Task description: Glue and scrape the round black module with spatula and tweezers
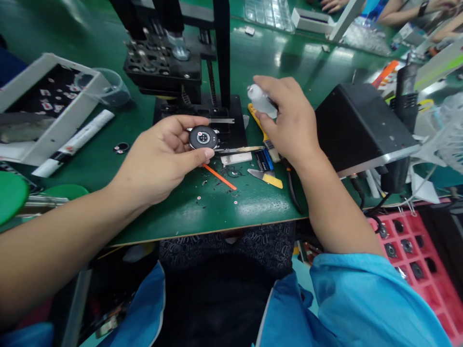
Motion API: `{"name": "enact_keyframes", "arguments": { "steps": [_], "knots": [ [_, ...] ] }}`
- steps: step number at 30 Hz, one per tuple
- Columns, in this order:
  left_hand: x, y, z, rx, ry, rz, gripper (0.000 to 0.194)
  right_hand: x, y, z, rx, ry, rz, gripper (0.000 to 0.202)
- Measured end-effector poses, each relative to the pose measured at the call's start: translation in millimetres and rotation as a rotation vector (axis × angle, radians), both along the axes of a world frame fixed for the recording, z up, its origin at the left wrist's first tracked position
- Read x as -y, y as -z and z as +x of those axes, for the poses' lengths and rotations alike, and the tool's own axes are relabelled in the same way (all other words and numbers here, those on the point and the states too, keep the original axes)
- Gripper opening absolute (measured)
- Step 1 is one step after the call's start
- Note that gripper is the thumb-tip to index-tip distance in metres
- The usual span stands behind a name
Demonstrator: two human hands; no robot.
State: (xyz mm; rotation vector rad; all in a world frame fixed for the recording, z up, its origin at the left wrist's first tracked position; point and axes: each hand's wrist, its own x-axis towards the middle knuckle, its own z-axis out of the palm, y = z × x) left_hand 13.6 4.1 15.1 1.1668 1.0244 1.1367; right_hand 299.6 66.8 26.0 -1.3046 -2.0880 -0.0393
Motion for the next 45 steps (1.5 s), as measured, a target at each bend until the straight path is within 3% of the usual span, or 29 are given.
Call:
{"name": "enact_keyframes", "arguments": {
  "steps": [3,8,22,30,36,45],
  "knots": [
    [0,0.2,1,0.005,0.005,-0.019,0.053,19,-9.8,-18,0.079,-0.064,0.027,0.064],
    [2,-2.5,2,0.015,0.005,-0.06,0.059,32,-6.0,-33,0.232,-0.057,-0.021,0.055],
    [5,-9.0,3,0.012,0.022,-0.089,0.056,30,4.8,-32,0.304,-0.036,0.133,0.059],
    [6,-11.4,3,-0.01,0.031,-0.08,0.052,31,5.2,-33,0.296,-0.034,0.184,0.052],
    [5,-11.2,4,0.026,0.045,-0.107,0.051,29,3.3,-28,0.258,-0.051,0.107,0.059],
    [4,-12.9,4,0.097,0.08,-0.174,0.049,36,-1.2,-34,0.246,-0.023,0.126,0.056]
  ]
}}
